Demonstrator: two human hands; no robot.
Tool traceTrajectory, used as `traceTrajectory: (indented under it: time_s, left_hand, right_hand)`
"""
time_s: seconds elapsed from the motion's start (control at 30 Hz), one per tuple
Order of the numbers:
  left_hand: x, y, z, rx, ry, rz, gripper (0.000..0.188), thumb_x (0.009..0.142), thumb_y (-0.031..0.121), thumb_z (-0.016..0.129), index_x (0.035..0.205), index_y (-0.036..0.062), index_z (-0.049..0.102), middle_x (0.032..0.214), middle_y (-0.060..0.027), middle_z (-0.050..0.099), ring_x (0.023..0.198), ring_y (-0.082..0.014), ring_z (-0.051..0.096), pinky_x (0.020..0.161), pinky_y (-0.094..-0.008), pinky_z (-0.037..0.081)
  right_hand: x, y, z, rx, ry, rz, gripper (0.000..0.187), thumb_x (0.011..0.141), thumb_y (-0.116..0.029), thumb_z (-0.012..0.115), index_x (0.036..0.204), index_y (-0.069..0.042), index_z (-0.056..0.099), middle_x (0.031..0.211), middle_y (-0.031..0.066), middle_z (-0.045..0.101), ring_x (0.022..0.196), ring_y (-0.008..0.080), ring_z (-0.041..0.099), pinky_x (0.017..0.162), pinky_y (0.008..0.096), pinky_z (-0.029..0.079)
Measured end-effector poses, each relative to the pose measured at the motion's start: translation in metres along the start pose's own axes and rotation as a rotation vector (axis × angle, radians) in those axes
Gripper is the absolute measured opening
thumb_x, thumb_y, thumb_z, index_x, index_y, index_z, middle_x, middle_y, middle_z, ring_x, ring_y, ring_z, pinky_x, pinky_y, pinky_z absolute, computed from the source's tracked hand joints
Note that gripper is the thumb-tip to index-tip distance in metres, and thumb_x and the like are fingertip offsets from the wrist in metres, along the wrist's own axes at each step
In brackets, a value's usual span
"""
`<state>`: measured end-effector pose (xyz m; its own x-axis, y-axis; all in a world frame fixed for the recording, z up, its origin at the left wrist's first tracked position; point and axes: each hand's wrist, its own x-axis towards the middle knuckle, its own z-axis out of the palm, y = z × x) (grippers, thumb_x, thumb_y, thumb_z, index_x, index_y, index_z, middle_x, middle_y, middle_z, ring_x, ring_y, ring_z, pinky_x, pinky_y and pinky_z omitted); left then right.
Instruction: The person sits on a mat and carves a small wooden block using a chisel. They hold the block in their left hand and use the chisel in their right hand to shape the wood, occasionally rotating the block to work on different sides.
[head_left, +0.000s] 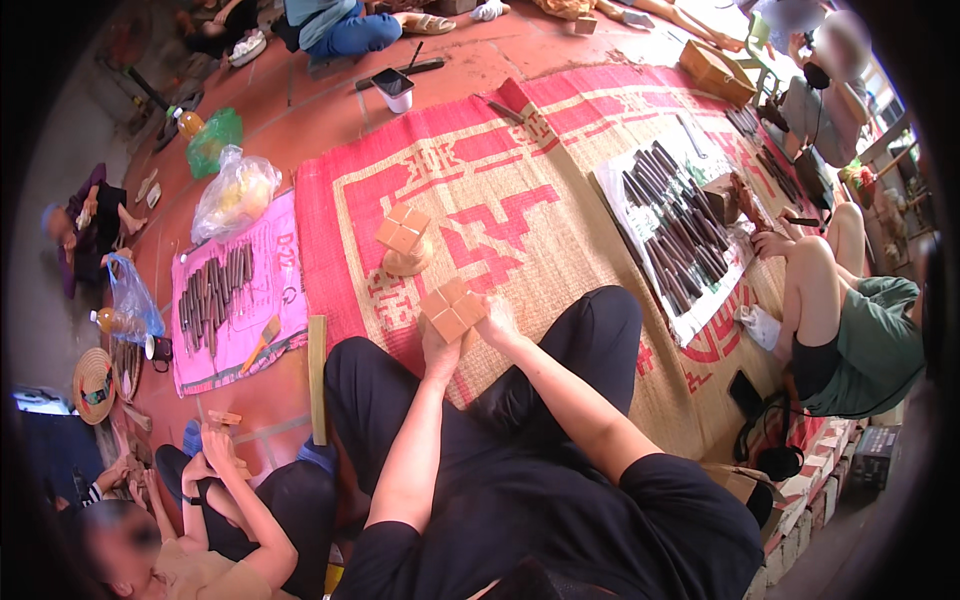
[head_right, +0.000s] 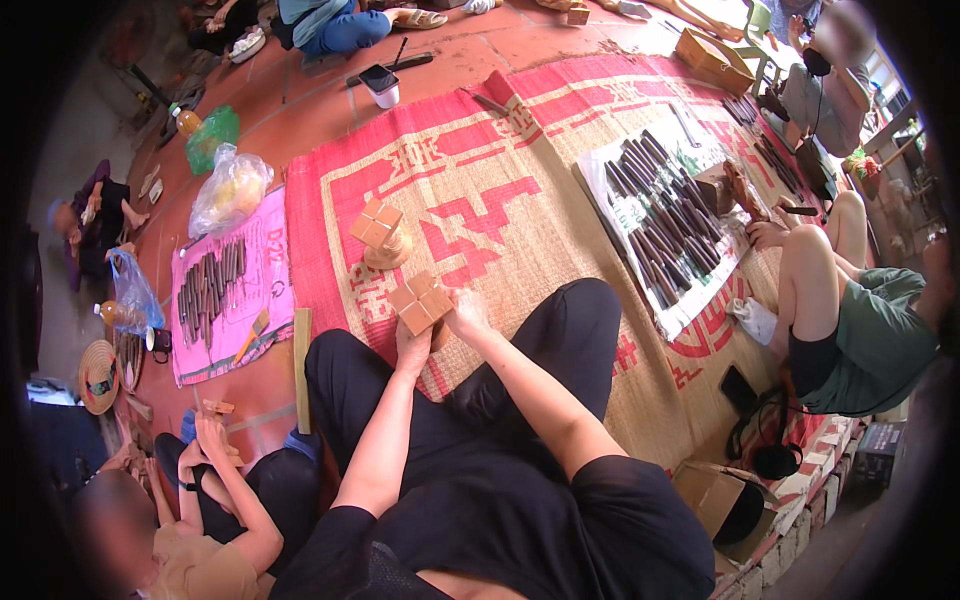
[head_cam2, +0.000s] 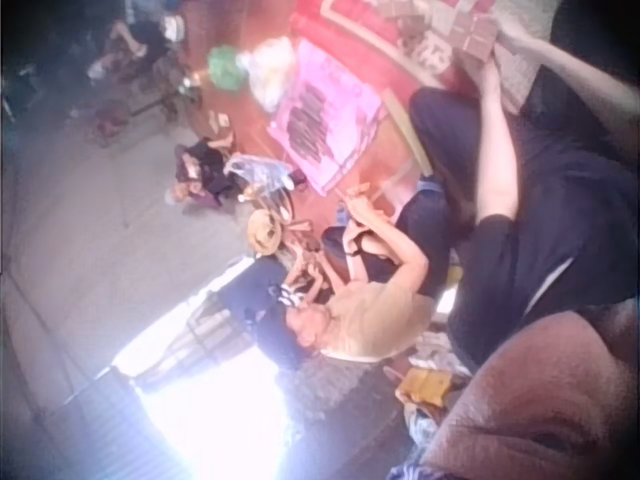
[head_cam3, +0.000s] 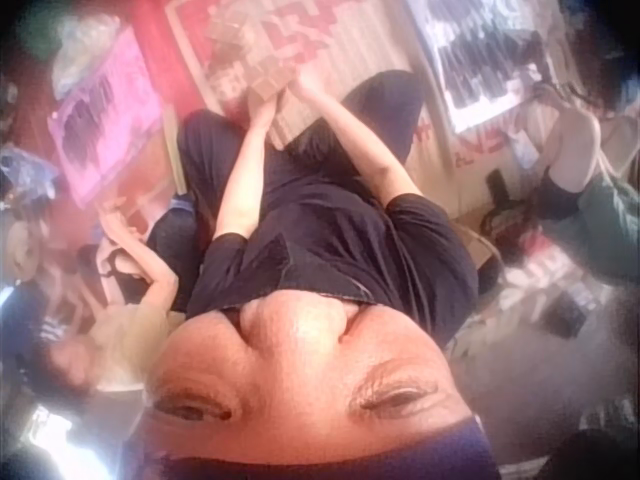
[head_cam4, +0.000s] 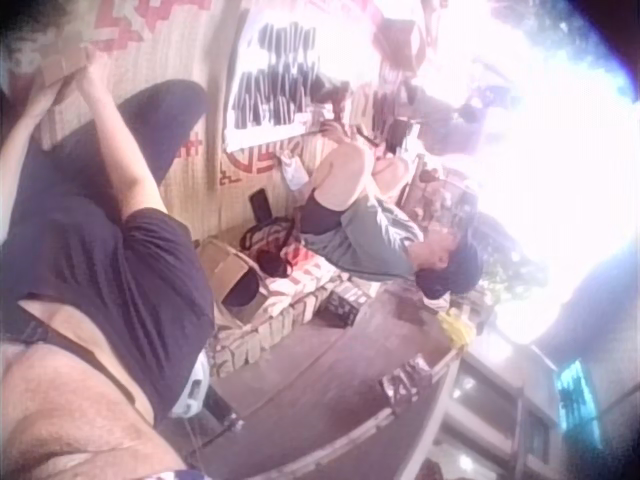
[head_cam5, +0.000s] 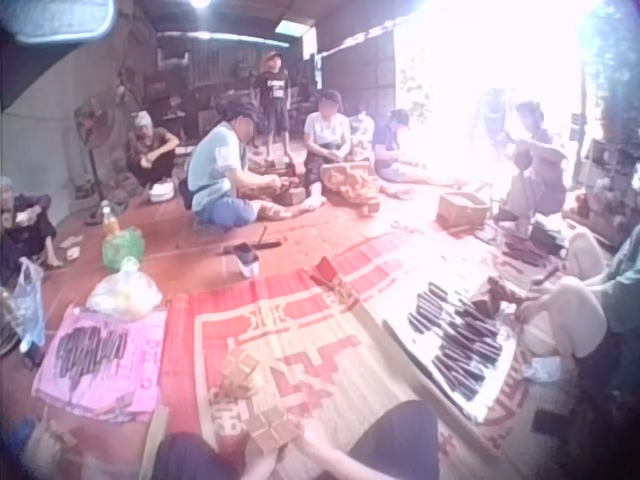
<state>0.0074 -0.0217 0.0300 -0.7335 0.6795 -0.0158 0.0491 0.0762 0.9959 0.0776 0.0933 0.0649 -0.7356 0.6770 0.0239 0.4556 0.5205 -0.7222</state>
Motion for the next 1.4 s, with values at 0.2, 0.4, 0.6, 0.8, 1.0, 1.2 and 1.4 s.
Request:
traceTrajectory:
  time_s: [0.2,0.4,0.6,0.8,1.0,1.2,1.4]
  left_hand:
    - [0.014,-0.004,-0.002,0.013,-0.028,0.001,0.048,0.08,0.033,0.065,0.114,0.0036,0.049,0.107,-0.0073,0.054,0.098,-0.0166,0.053,0.082,-0.0286,0.042]
    - [0.009,0.007,0.002,-0.064,0.011,0.033,0.041,0.082,0.035,0.064,0.105,0.0029,0.055,0.101,-0.0027,0.056,0.093,-0.0115,0.052,0.08,-0.027,0.042]
    - [0.018,-0.016,-0.005,0.05,-0.056,0.06,0.045,0.082,0.034,0.061,0.113,0.0029,0.049,0.106,-0.0073,0.055,0.098,-0.018,0.053,0.082,-0.0304,0.042]
    - [0.015,-0.005,0.004,-0.039,-0.038,0.017,0.042,0.082,0.031,0.062,0.111,0.003,0.049,0.102,-0.0061,0.056,0.095,-0.0167,0.054,0.081,-0.03,0.042]
    - [0.015,0.005,0.001,-0.037,-0.051,0.011,0.037,0.082,0.029,0.063,0.106,0.0032,0.054,0.101,-0.0034,0.058,0.092,-0.0125,0.054,0.08,-0.0277,0.043]
    - [0.001,0.001,0.0,0.023,0.017,0.003,0.045,0.081,0.034,0.064,0.112,0.0038,0.053,0.106,-0.0047,0.057,0.098,-0.0132,0.052,0.083,-0.0275,0.042]
    - [0.003,-0.002,0.004,-0.004,0.017,0.038,0.042,0.083,0.032,0.063,0.113,0.0047,0.052,0.107,-0.0027,0.056,0.098,-0.0126,0.052,0.084,-0.0274,0.042]
  right_hand:
    - [0.006,0.039,0.016,-0.273,-0.178,0.006,0.026,0.078,-0.015,0.048,0.098,-0.018,0.065,0.068,0.0175,0.061,0.067,0.0319,0.062,0.059,0.043,0.049]
    - [0.012,-0.001,-0.003,0.089,-0.003,-0.077,0.018,0.077,-0.019,0.049,0.081,-0.006,0.062,0.068,0.0208,0.06,0.07,0.0349,0.061,0.062,0.0442,0.047]
    - [0.007,0.036,0.012,-0.178,-0.109,-0.01,0.02,0.075,-0.021,0.051,0.075,-0.005,0.063,0.065,0.0189,0.061,0.066,0.0337,0.062,0.061,0.0435,0.048]
    - [0.018,0.02,0.007,0.032,-0.02,-0.083,0.03,0.076,-0.016,0.048,0.101,-0.02,0.064,0.077,0.019,0.062,0.077,0.0334,0.061,0.068,0.0429,0.048]
    - [0.019,0.025,-0.004,-0.274,-0.383,0.073,0.036,0.08,-0.012,0.042,0.11,-0.019,0.06,0.073,0.0143,0.064,0.07,0.0287,0.063,0.064,0.0403,0.05]
    - [0.024,0.003,-0.005,-0.149,-0.21,-0.077,0.023,0.081,-0.028,0.049,0.09,-0.012,0.063,0.071,0.0179,0.062,0.069,0.0343,0.062,0.061,0.0438,0.048]
    - [0.016,0.043,0.007,-0.23,-0.209,-0.065,0.025,0.083,-0.03,0.047,0.094,-0.014,0.064,0.077,0.0183,0.062,0.076,0.0354,0.061,0.065,0.0439,0.048]
